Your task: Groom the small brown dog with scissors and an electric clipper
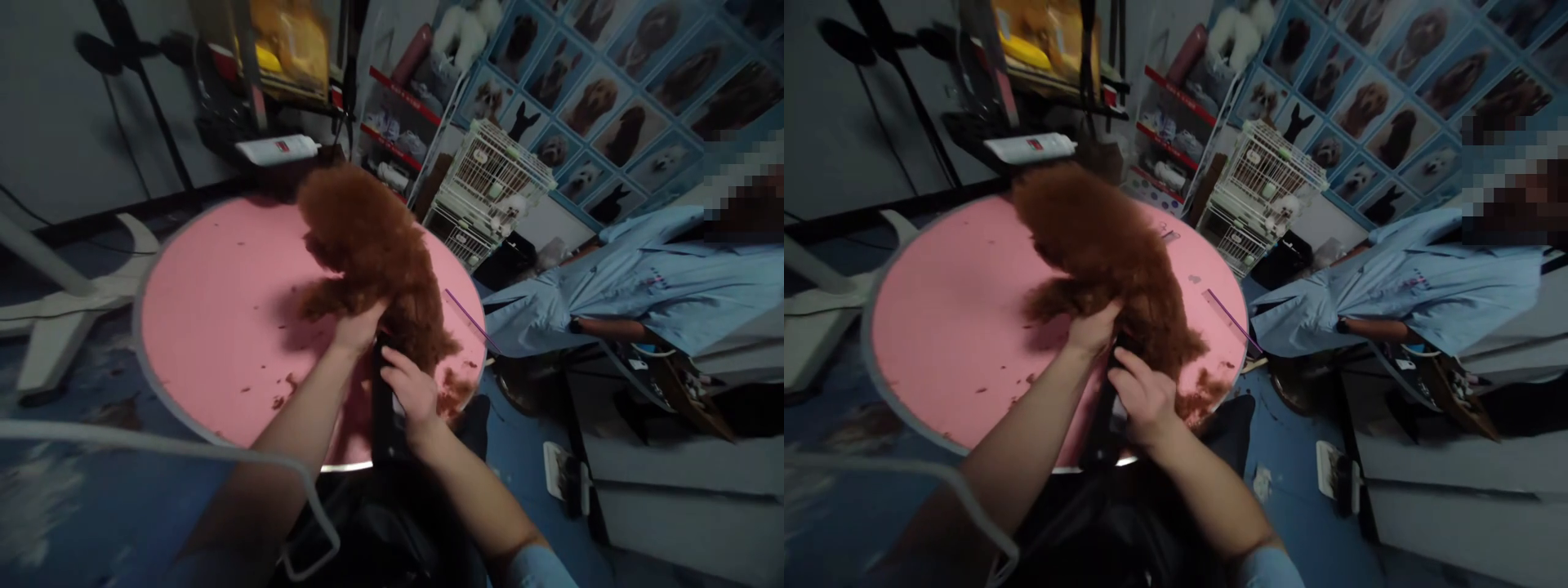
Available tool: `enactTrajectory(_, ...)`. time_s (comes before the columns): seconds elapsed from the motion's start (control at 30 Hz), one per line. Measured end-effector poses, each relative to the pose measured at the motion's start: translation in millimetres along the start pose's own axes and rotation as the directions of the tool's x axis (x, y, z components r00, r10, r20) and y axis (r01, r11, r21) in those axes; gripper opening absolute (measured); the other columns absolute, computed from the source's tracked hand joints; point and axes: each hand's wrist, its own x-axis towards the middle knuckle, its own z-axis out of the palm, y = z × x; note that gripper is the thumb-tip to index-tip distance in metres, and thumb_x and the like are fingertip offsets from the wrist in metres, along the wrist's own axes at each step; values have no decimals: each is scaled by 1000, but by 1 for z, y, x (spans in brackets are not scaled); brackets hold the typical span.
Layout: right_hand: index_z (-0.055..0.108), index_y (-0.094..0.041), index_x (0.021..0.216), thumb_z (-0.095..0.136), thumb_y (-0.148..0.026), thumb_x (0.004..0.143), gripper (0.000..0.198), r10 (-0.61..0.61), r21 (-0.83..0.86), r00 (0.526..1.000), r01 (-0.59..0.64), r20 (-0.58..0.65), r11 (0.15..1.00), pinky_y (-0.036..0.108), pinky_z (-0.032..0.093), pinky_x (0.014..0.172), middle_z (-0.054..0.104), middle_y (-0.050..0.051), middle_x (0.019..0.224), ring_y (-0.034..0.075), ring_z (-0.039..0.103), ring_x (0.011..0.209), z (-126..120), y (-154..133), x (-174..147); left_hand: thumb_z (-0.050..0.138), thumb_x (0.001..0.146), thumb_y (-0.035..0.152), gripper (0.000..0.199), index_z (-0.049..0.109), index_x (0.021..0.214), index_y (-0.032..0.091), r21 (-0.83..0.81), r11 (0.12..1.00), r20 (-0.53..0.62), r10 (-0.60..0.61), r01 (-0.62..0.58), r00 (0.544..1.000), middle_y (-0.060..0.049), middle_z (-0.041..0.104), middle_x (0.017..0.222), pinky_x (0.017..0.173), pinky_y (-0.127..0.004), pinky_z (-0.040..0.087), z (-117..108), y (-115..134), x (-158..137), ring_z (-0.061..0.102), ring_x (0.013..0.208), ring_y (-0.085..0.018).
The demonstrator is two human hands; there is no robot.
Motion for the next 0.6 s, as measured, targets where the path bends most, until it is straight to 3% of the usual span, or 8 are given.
enactTrajectory(0.13,54,-17,121,57,-10,88,34,-5,15,988,7,-153,1000,30,63,74,69,18,116,22,71,103,1,-3,-1,77,66,42,34,74,93,21,-82,997,36,6,-4,999,-6,74,106,105,-38,46,2,4,-2,64,111,-24)
enactTrajectory(0.27,57,-15,119,51,-15,90,29,79,17,996,-80,29,997,29,63,72,69,20,117,23,71,103,12,-2,-2,81,58,43,41,73,89,18,-86,995,31,-43,46,999,-8,74,103,104,-41,47,1,9,-5,66,107,-26)
enactTrajectory(0.33,57,-17,119,49,-17,91,29,82,93,990,-93,114,991,28,63,72,71,17,114,21,72,101,6,-2,-4,82,55,40,42,72,88,16,-98,993,11,-71,72,997,-11,74,103,102,-42,48,1,9,-6,66,106,-28)
enactTrajectory(0.4,57,-23,117,55,-19,89,28,81,188,995,-90,57,978,28,62,72,73,10,109,19,74,94,-10,3,-2,83,55,34,40,71,88,16,-113,989,8,-97,97,995,-11,73,104,102,-42,49,2,9,-7,66,107,-28)
enactTrajectory(0.47,53,-30,120,62,-19,86,37,116,230,990,-95,-79,969,32,62,78,73,5,109,19,74,92,-30,12,10,84,55,31,41,71,92,16,-126,987,21,-102,104,995,-11,72,106,103,-41,48,4,6,-7,65,109,-27)
enactTrajectory(0.53,43,-31,128,63,-19,85,48,169,227,969,-125,-183,966,43,58,91,68,7,117,22,70,103,-48,25,29,84,56,30,45,70,96,17,-136,987,31,-85,88,996,-11,72,109,104,-43,47,5,3,-6,64,112,-26)
enactTrajectory(0.6,45,-27,123,67,-22,82,46,218,239,960,-173,-175,955,48,55,94,68,7,112,24,69,104,-58,34,50,84,56,32,48,69,99,17,-156,984,30,-79,82,996,-10,71,111,104,-45,48,5,1,-5,64,112,-27)
